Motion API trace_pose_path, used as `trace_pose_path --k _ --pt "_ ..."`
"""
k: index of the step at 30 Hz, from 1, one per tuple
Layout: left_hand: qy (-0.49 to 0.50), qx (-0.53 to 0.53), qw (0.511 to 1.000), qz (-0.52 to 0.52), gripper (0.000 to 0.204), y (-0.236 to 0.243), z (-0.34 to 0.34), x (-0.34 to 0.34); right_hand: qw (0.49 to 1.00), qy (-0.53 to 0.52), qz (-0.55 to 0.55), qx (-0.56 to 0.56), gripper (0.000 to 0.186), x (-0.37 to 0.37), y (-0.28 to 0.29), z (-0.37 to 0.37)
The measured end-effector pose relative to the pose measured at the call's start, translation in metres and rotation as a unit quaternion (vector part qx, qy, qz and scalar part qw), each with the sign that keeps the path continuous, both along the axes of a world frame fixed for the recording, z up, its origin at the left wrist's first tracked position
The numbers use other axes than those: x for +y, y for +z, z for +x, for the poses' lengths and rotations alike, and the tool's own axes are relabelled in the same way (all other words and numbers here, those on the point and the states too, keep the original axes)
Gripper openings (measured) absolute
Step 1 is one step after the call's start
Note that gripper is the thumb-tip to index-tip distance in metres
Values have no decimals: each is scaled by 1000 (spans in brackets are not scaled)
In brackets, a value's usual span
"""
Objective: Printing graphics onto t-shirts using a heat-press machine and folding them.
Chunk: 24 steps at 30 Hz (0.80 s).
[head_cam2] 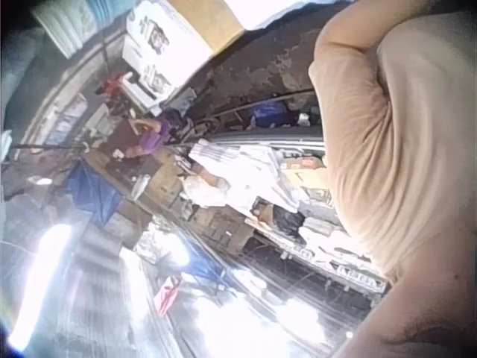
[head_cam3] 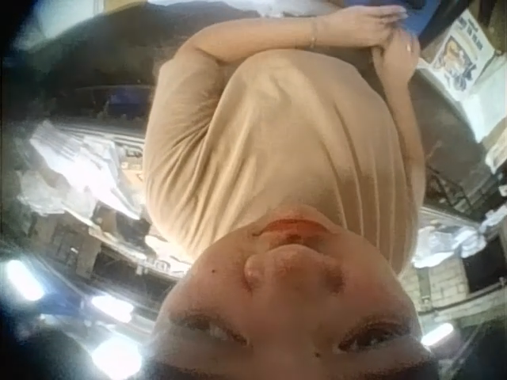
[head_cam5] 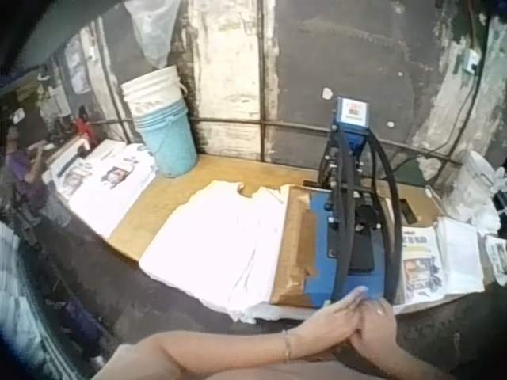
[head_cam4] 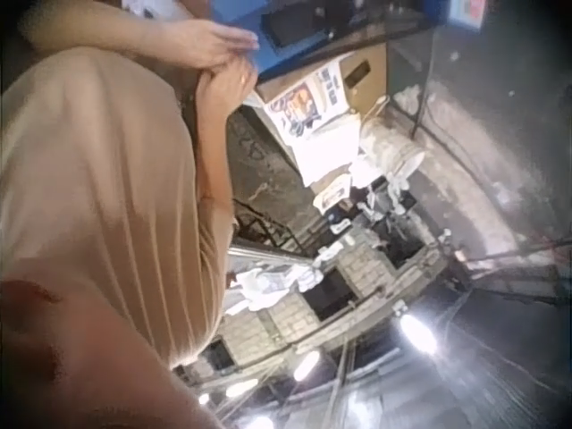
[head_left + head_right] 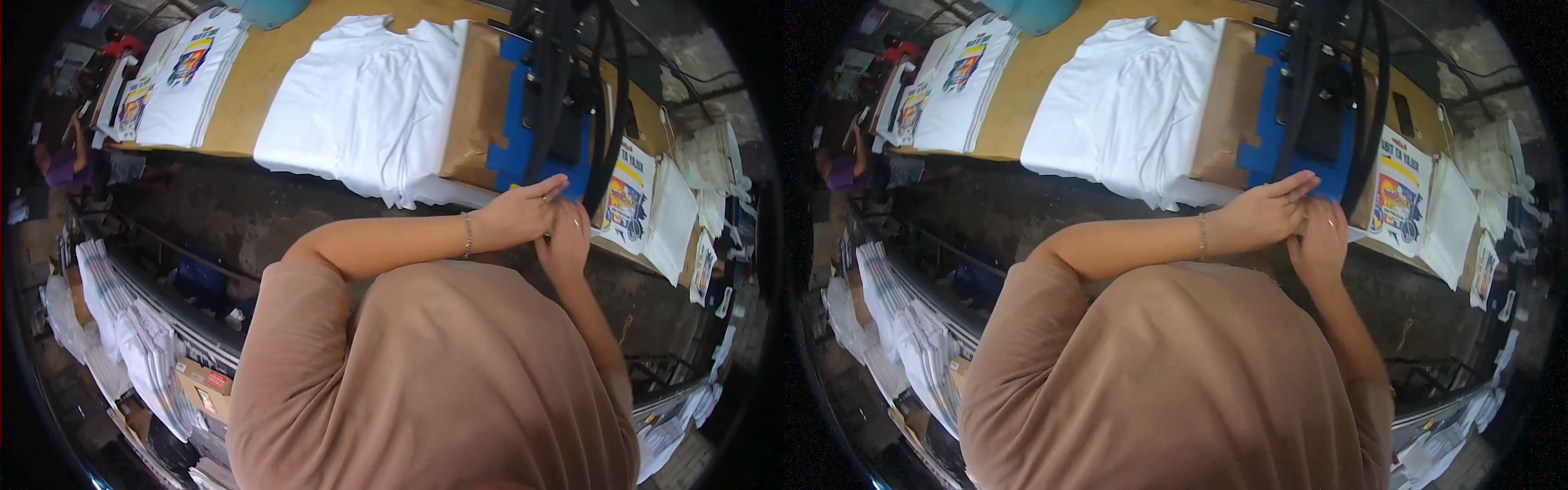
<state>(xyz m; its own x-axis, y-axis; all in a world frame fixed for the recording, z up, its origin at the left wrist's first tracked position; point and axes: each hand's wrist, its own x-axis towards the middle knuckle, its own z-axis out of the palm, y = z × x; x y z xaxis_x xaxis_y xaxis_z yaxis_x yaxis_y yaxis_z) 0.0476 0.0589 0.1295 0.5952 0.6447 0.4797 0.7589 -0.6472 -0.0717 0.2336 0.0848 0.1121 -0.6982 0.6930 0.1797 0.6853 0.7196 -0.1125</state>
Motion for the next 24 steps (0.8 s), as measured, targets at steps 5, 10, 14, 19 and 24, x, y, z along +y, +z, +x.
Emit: trace_pose_path --k 5,10,14,19,24 --pt "86 -164 975 -122 28 -39 -79 -41 978 -22 112 172 42 -68 -92 72" --pt "581 -307 748 -96 16 -146 -203 -71 946 -106 -272 142 32 -72 -179 112" --pt "709 -262 631 -175 28 -199 -272 -79 914 -68 -379 127 26 -62 -174 77" --pt "712 -213 628 -229 33 -213 -288 -66 893 27 -440 83 29 -49 -144 18" --pt "658 -389 636 -104 28 -195 -334 -85 821 27 -525 223 28 -67 -161 -49"
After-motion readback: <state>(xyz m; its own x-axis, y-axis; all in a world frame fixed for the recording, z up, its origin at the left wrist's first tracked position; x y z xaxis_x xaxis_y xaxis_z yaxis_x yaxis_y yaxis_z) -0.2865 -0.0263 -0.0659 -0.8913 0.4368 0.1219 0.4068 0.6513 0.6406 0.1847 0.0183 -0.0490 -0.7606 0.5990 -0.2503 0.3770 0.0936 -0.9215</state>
